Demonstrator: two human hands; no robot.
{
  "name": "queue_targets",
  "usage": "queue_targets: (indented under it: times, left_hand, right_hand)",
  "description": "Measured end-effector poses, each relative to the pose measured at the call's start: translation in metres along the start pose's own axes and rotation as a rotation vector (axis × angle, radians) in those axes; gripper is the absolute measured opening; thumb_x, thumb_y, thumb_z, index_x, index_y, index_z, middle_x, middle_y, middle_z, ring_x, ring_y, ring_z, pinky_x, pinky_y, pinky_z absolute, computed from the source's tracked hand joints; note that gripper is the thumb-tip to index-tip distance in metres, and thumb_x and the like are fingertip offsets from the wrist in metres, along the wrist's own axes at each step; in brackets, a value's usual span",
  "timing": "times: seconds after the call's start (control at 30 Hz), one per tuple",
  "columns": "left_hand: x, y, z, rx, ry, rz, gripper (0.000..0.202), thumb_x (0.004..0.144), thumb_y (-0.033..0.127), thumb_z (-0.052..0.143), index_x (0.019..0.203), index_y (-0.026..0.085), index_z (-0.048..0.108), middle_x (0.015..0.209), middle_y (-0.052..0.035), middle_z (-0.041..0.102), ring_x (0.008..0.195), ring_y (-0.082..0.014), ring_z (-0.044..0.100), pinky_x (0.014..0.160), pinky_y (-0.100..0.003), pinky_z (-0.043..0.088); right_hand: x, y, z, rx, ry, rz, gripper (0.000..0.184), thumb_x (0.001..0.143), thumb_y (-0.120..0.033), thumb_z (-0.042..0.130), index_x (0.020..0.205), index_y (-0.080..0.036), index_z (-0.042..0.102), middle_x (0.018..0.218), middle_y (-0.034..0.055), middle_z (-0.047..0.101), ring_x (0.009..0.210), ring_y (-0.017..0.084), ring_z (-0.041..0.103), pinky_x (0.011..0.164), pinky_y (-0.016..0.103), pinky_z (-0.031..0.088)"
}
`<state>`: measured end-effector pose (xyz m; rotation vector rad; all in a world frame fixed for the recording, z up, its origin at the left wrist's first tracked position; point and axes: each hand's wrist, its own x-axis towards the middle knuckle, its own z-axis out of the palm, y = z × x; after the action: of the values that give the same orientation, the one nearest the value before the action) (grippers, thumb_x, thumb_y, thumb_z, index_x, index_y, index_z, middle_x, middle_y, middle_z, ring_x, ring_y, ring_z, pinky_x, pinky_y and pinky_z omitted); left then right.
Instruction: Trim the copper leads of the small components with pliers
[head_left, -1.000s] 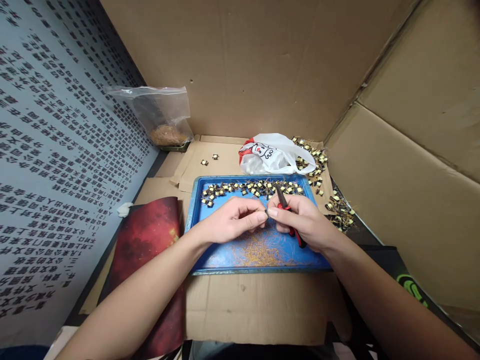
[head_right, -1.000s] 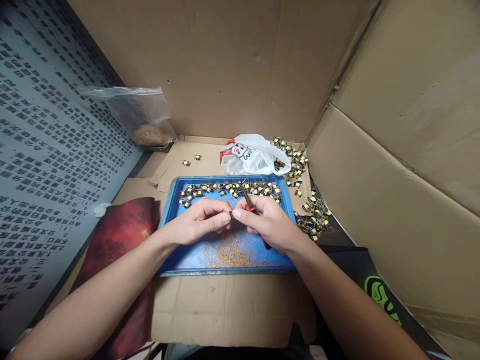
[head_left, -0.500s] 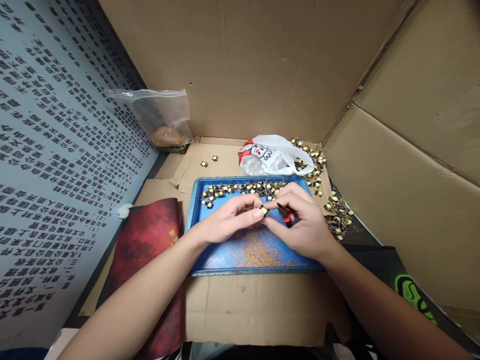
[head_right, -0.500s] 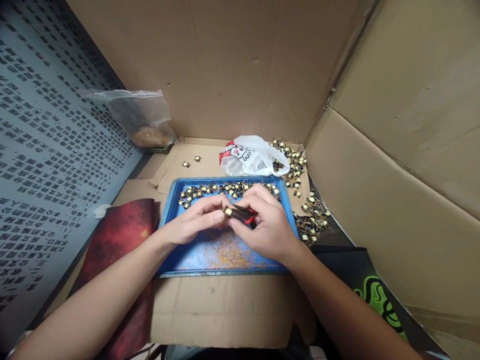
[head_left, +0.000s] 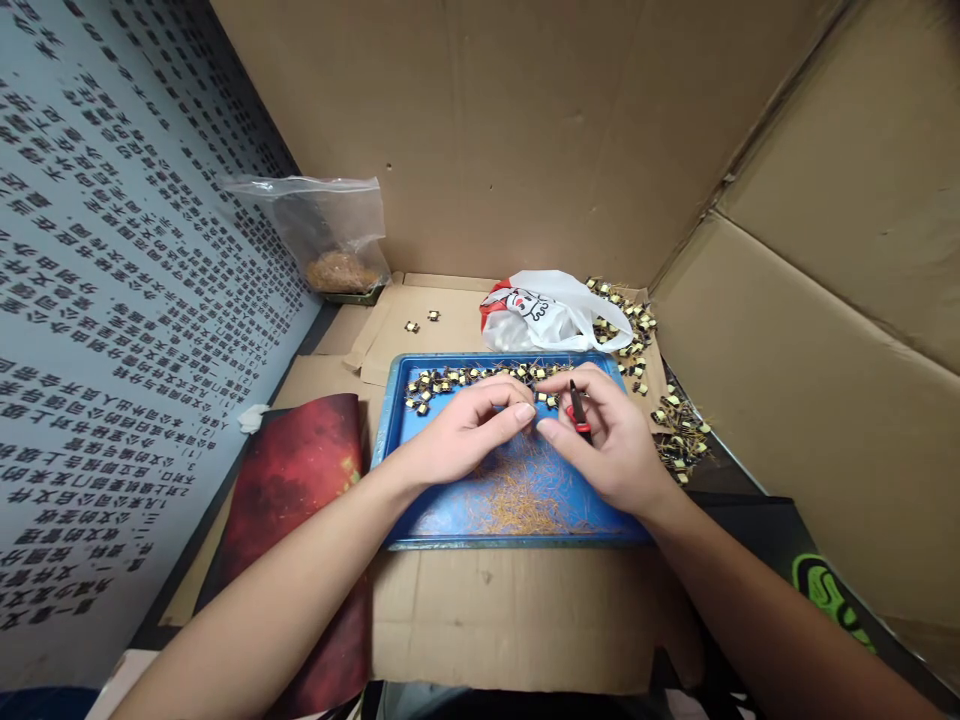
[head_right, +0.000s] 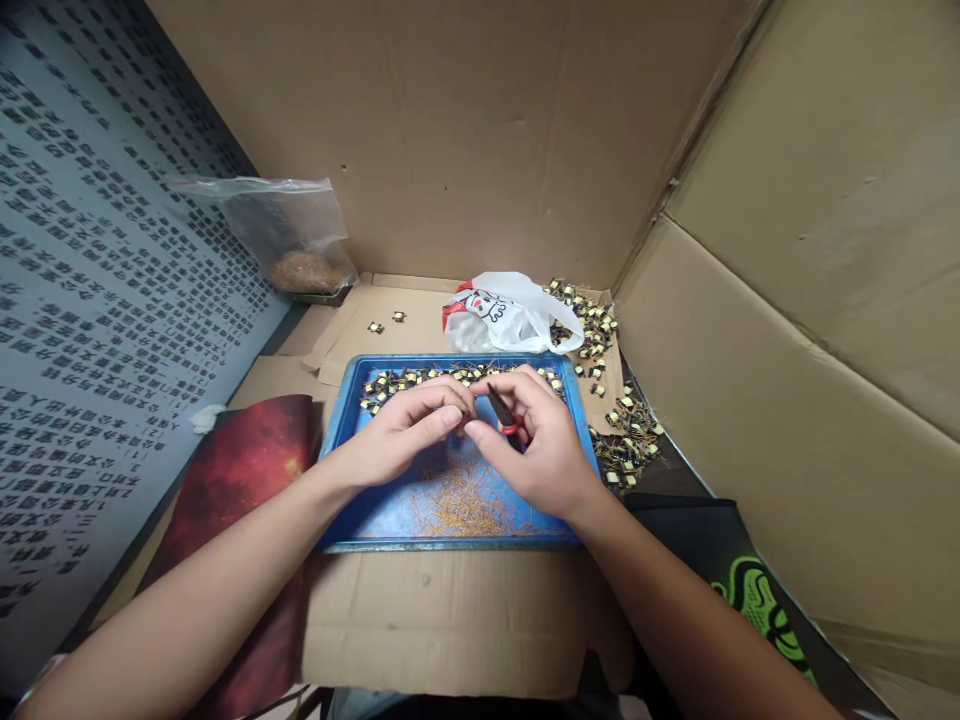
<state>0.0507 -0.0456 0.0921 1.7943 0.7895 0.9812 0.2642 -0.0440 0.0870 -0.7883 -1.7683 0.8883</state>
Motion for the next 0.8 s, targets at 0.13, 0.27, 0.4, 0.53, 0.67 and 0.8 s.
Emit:
queue_targets:
  times: [0.13,0.27,0.4,0.53,0.67,0.8]
  left_hand:
    - [-0.0002,0.0022,0.0005,0.001,-0.055,0.017,0.048,0.113,0.052,0.049,0.085,0.016,0.063,0.089,-0.0045,0.060,0.093,-0.0187,0.058,0.095,-0.034,0.046]
    - [-0.0015,0.0029,0.0014,-0.007,-0.071,0.016,0.054,0.114,0.056,0.044,0.087,0.015,0.067,0.094,-0.0062,0.063,0.091,-0.0179,0.058,0.094,-0.033,0.046]
    - [-0.0017,0.0011,0.0012,-0.017,-0.078,0.024,0.053,0.114,0.055,0.046,0.087,0.015,0.069,0.094,-0.0068,0.065,0.091,-0.0181,0.060,0.093,-0.033,0.046]
    - [-0.0015,-0.0004,0.0010,-0.013,-0.071,0.026,0.054,0.114,0.054,0.047,0.084,0.015,0.068,0.089,-0.0061,0.065,0.088,-0.0181,0.059,0.090,-0.032,0.047]
    - [-0.0023,-0.0020,0.0006,-0.025,-0.071,0.015,0.055,0.113,0.057,0.046,0.089,0.015,0.072,0.095,-0.0079,0.069,0.091,-0.0182,0.062,0.091,-0.032,0.048]
    - [-0.0031,-0.0038,0.0007,-0.060,-0.080,0.000,0.055,0.113,0.057,0.046,0.087,0.015,0.069,0.092,-0.0073,0.069,0.092,-0.0176,0.064,0.090,-0.031,0.049]
  right_hand:
    - [0.0034,0.0044,-0.0044,0.078,-0.059,0.051,0.013,0.095,-0.025,0.071,0.106,-0.022,0.077,0.086,0.0007,0.058,0.073,0.016,0.055,0.064,0.029,0.046]
    - [0.0035,0.0043,-0.0044,0.046,-0.047,0.035,0.006,0.095,-0.024,0.073,0.095,-0.022,0.078,0.085,0.0022,0.064,0.075,0.017,0.058,0.065,0.029,0.047]
    - [0.0038,0.0001,-0.0041,0.070,-0.057,0.061,0.007,0.091,-0.026,0.078,0.096,-0.021,0.077,0.085,0.0005,0.062,0.069,0.014,0.056,0.060,0.028,0.045]
    - [0.0047,0.0001,-0.0054,0.089,-0.084,0.074,0.012,0.086,-0.025,0.084,0.095,-0.021,0.078,0.085,-0.0003,0.057,0.065,0.013,0.052,0.056,0.027,0.043]
    - [0.0055,0.0043,-0.0080,0.060,-0.088,0.030,0.007,0.094,-0.024,0.073,0.089,-0.022,0.078,0.086,0.0041,0.064,0.077,0.018,0.060,0.063,0.030,0.047]
    - [0.0056,0.0077,-0.0100,0.081,-0.091,0.038,0.012,0.096,-0.025,0.072,0.086,-0.021,0.077,0.086,0.0040,0.065,0.081,0.018,0.061,0.070,0.031,0.049]
